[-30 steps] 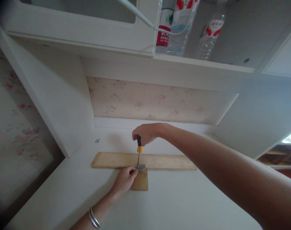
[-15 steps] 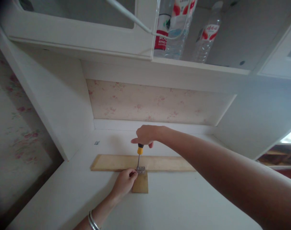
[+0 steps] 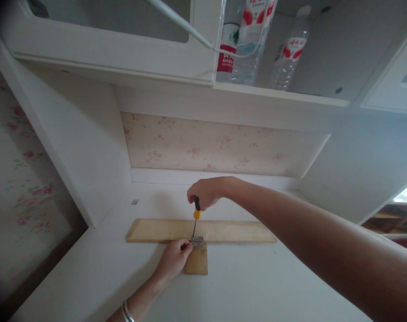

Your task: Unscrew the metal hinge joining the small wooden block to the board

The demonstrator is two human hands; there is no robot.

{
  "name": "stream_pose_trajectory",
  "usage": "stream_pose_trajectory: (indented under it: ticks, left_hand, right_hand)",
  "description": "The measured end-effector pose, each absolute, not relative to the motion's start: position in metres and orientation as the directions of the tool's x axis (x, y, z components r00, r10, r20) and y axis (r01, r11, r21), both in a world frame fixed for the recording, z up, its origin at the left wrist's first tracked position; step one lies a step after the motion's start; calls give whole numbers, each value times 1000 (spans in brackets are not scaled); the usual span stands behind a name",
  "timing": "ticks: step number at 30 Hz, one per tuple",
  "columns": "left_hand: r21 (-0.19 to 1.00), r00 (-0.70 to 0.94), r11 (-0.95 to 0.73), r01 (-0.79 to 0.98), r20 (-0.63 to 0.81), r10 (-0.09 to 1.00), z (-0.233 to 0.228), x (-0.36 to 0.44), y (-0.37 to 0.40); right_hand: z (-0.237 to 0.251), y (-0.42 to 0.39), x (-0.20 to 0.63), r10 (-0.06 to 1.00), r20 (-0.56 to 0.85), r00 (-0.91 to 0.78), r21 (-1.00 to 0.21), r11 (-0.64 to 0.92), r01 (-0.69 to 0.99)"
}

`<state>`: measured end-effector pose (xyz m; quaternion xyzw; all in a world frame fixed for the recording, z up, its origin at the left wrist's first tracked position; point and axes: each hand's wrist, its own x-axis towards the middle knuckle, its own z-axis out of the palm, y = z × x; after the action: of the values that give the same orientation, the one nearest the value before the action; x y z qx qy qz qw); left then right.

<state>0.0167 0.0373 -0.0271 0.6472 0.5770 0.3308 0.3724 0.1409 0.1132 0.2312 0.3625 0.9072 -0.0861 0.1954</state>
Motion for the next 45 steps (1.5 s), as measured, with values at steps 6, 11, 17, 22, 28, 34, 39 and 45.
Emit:
stream_pose_trajectory:
  ticks: [6,11,17,22,28,34,39,45]
  left_hand:
    - [864,118,-48,501,-14,993,-27,17,38]
    - [868,121,-51,494,-11,993,-26,17,38]
    - [874,118,-39,484,-21,993,-21,17,36]
    - [863,117,-38,504,-24,993,-18,17,36]
    - [867,115,-28,498,-34,993,-20,17,36]
    - [870,117,-32,492,-29,993,-23,17,37]
    - [876,123,-43,481,-19,992,-24,17,38]
    - [869,118,-31,493,-32,992,-25,18,38]
  right_hand:
    - [232,111,140,734,-496,-464,22,544,839]
    - [234,108,139,630,-367,-685,-33,727,686]
    - [233,109,138,741,-489,-460,35,544,839]
    - [234,107,142,627,-356,-693,-26,735,678]
    - [236,107,143,739,-441,-509,31,580,814]
    - [234,106,141,702,-368,-610,-21,650,760]
    - [237,104,139,708,-478,-520,0,592,806]
    - [237,104,139,718,-442,-537,-10,595,804]
